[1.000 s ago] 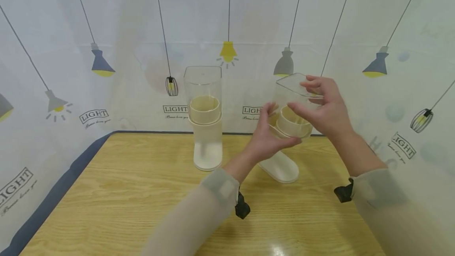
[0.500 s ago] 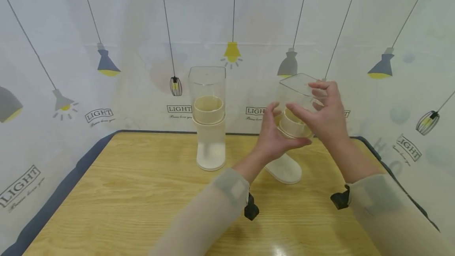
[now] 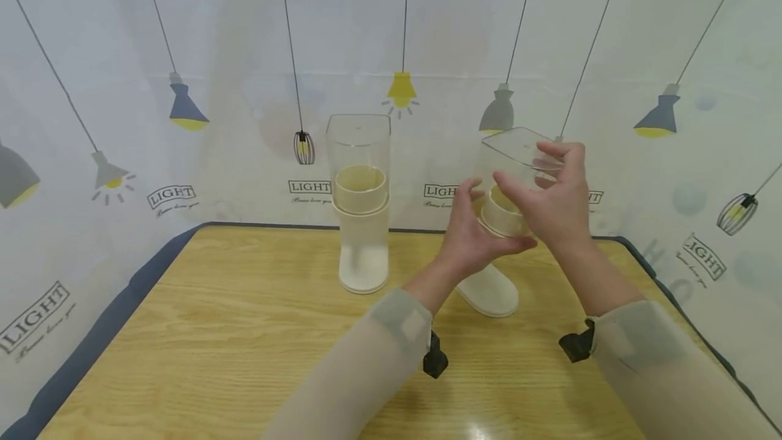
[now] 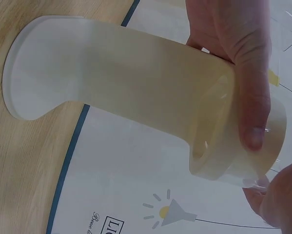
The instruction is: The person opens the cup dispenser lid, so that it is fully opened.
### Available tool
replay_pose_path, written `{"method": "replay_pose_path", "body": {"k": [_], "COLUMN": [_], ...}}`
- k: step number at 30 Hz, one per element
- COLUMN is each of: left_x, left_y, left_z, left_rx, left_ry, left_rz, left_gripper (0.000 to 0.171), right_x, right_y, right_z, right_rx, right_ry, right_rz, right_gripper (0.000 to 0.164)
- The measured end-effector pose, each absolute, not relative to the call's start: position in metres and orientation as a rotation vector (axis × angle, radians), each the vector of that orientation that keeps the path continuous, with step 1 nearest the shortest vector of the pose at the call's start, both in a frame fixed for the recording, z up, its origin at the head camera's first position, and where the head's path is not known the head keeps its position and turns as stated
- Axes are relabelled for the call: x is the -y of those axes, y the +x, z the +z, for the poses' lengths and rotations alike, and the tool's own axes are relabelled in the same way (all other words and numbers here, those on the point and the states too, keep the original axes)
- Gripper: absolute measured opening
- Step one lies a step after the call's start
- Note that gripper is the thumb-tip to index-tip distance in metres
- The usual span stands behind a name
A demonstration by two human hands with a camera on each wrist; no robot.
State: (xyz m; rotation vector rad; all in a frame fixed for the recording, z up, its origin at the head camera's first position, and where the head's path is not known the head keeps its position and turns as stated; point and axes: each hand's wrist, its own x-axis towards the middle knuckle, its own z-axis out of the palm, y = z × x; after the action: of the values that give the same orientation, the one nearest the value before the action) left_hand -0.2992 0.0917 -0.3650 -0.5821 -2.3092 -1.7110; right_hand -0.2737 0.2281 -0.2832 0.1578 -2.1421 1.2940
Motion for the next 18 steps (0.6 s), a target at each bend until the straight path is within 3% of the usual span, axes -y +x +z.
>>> {"method": "replay_pose_path", "body": {"k": [18], "left_x": [-0.0952], "left_y": [-0.3007], "left_z": [-0.3673], "left_rx": [2.364], "left_ry": [-0.539], "left_rz": [-1.619], "left_gripper": [0.124], "right_x": [-0.2207], "right_y": [-0.2703], "right_z": [-0.2787], "right_rx": [2.131], "right_ry": [0.067], "right_rz": [1.338], "right_gripper": [0.072]}}
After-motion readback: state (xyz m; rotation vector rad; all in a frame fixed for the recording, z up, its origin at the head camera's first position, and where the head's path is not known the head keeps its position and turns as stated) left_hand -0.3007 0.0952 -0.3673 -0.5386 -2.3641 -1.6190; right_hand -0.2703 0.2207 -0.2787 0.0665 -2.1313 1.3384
